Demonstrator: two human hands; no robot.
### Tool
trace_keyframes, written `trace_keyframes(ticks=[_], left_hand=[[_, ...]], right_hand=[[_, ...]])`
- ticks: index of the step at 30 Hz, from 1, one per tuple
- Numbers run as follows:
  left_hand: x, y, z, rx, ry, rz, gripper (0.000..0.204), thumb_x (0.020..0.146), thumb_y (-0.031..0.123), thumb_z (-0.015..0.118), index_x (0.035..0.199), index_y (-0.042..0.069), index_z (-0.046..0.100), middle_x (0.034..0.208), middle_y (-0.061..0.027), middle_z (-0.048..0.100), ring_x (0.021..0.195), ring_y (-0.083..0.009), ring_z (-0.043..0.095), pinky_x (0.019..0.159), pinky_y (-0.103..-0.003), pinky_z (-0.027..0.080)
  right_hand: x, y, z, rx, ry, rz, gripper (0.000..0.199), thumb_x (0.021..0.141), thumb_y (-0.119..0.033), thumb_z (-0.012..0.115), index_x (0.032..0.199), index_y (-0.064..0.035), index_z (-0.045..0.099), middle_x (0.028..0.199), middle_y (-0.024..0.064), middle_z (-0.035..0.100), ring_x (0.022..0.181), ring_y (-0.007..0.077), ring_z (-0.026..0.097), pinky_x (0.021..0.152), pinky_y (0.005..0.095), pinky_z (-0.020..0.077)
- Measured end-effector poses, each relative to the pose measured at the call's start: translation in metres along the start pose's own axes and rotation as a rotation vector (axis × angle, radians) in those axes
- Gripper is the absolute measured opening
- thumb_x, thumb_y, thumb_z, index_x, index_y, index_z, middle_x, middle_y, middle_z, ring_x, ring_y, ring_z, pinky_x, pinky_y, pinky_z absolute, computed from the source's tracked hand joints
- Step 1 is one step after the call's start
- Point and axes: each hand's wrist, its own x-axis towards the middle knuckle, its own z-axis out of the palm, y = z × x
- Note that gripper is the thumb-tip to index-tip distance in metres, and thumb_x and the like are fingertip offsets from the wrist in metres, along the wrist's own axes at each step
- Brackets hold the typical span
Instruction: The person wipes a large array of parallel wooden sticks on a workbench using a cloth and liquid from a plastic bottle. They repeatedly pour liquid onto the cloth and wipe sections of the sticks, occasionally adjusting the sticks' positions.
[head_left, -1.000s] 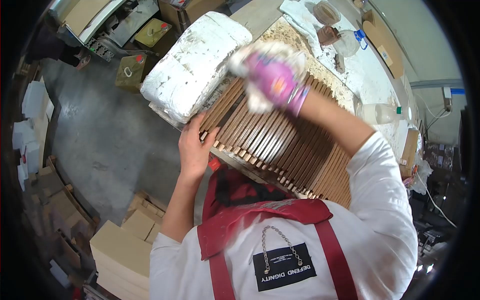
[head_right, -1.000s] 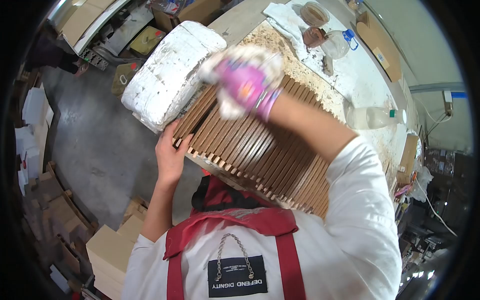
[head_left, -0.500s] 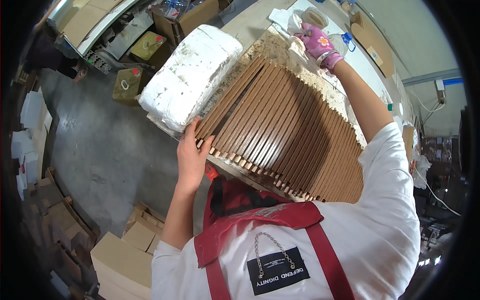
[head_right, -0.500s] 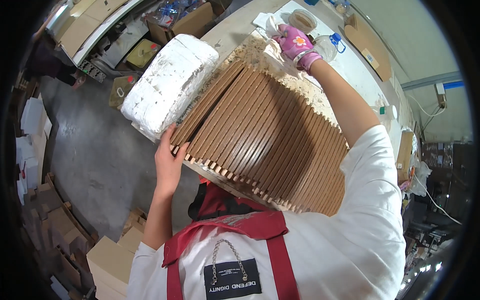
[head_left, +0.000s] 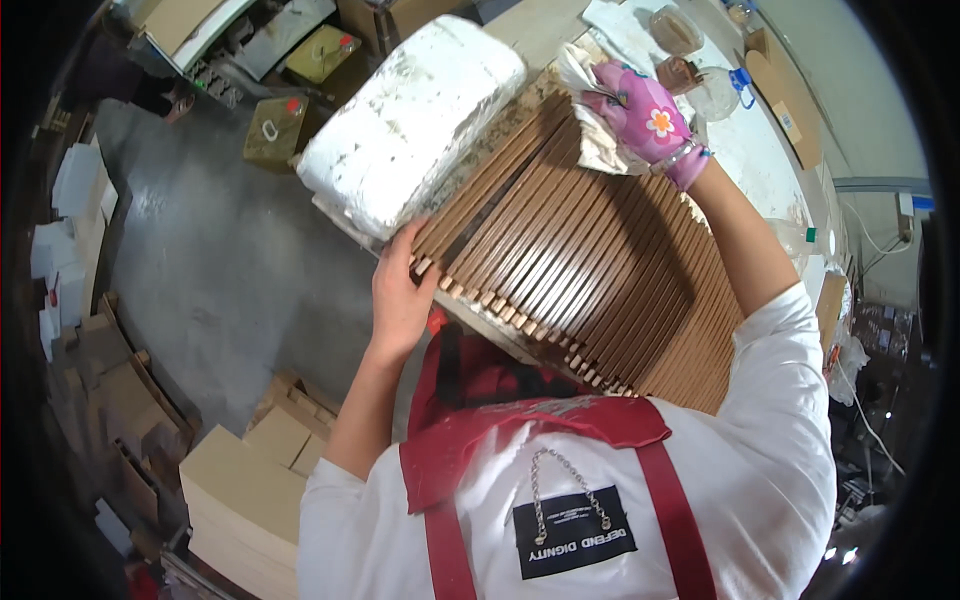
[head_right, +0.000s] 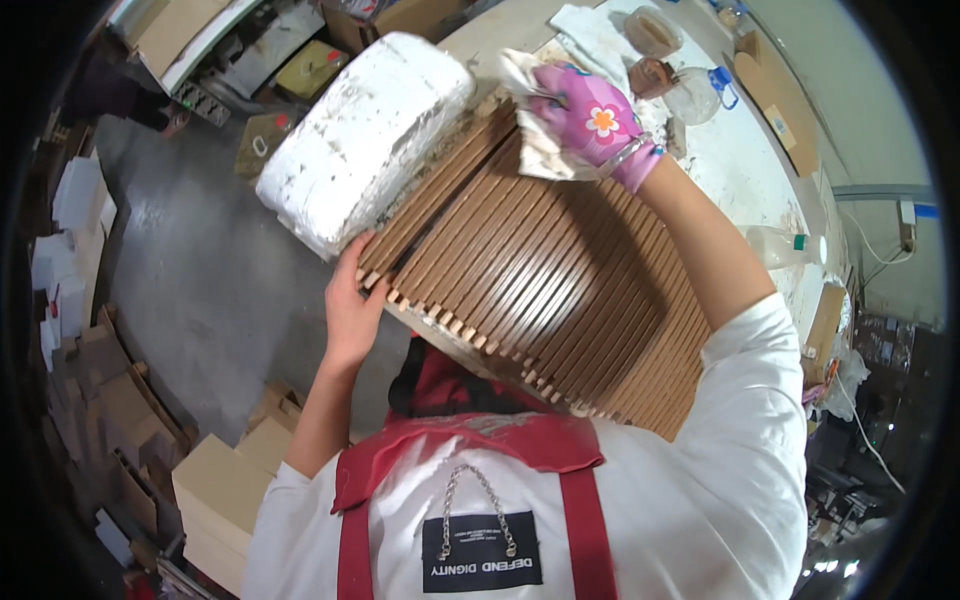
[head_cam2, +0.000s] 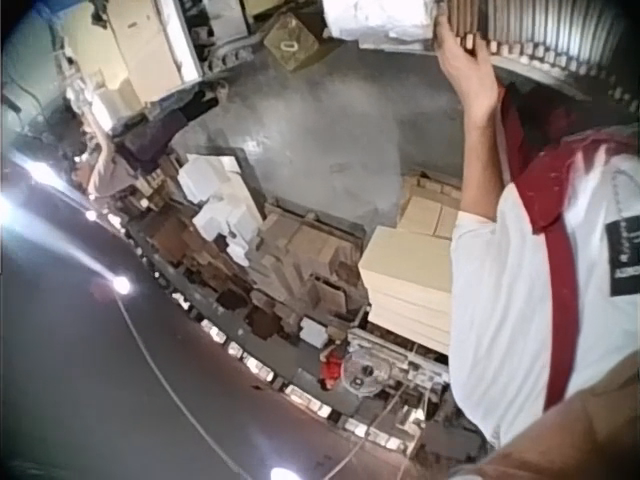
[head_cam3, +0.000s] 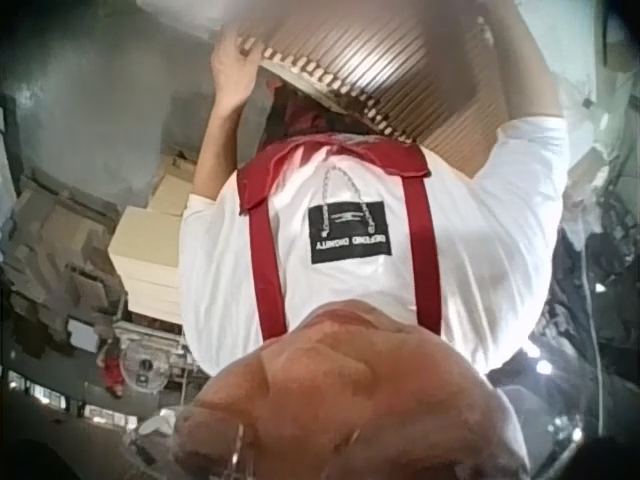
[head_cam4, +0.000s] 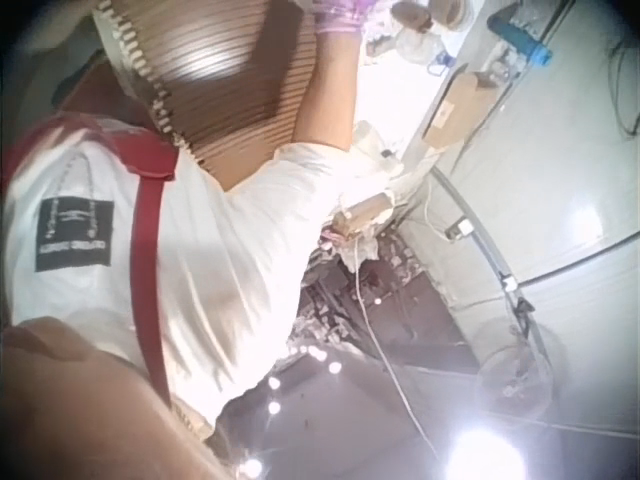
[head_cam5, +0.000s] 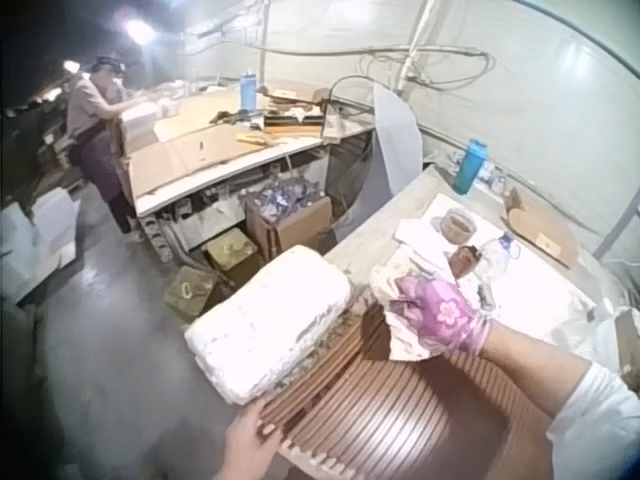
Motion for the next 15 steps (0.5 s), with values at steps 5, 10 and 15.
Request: trace_keyframes(ticks=[5, 10, 15], left_hand=[[0.003, 0.009, -0.004, 0.008, -0.051, -0.027, 0.048, 0.078, 0.000, 0.064, 0.124, 0.002, 0.051, 0.116, -0.0203, 0.058, 0.109, -0.0394, 0.054, 0.093, -0.043, 0.044], [0.013, 0.031, -0.010, -0.386, -0.093, -0.227, 0.040, 0.078, 0.002, 0.063, 0.117, 0.000, 0.056, 0.114, -0.0230, 0.059, 0.106, -0.0385, 0.057, 0.091, -0.043, 0.046], [0.011, 0.006, -0.009, -0.028, -0.058, -0.075, 0.045, 0.075, 0.003, 0.068, 0.118, 0.002, 0.055, 0.108, -0.0212, 0.061, 0.099, -0.0371, 0.060, 0.084, -0.041, 0.048]], right_hand=[[-0.006, -0.070, 0.066, -0.030, -0.218, 0.200, 0.021, 0.094, -0.024, 0.054, 0.100, -0.0046, 0.057, 0.076, 0.0065, 0.062, 0.057, 0.0128, 0.060, 0.046, 0.0210, 0.0516], [-0.033, -0.182, 0.072, 0.223, -0.469, -0.238, 0.020, 0.091, -0.027, 0.049, 0.097, -0.0124, 0.060, 0.095, 0.0095, 0.062, 0.095, 0.0269, 0.062, 0.089, 0.0366, 0.0485], [-0.019, -0.052, 0.097, 0.594, -0.320, 0.035, 0.027, 0.086, -0.016, 0.061, 0.109, -0.0038, 0.054, 0.097, 0.0135, 0.063, 0.082, 0.0239, 0.065, 0.062, 0.0310, 0.0559]])
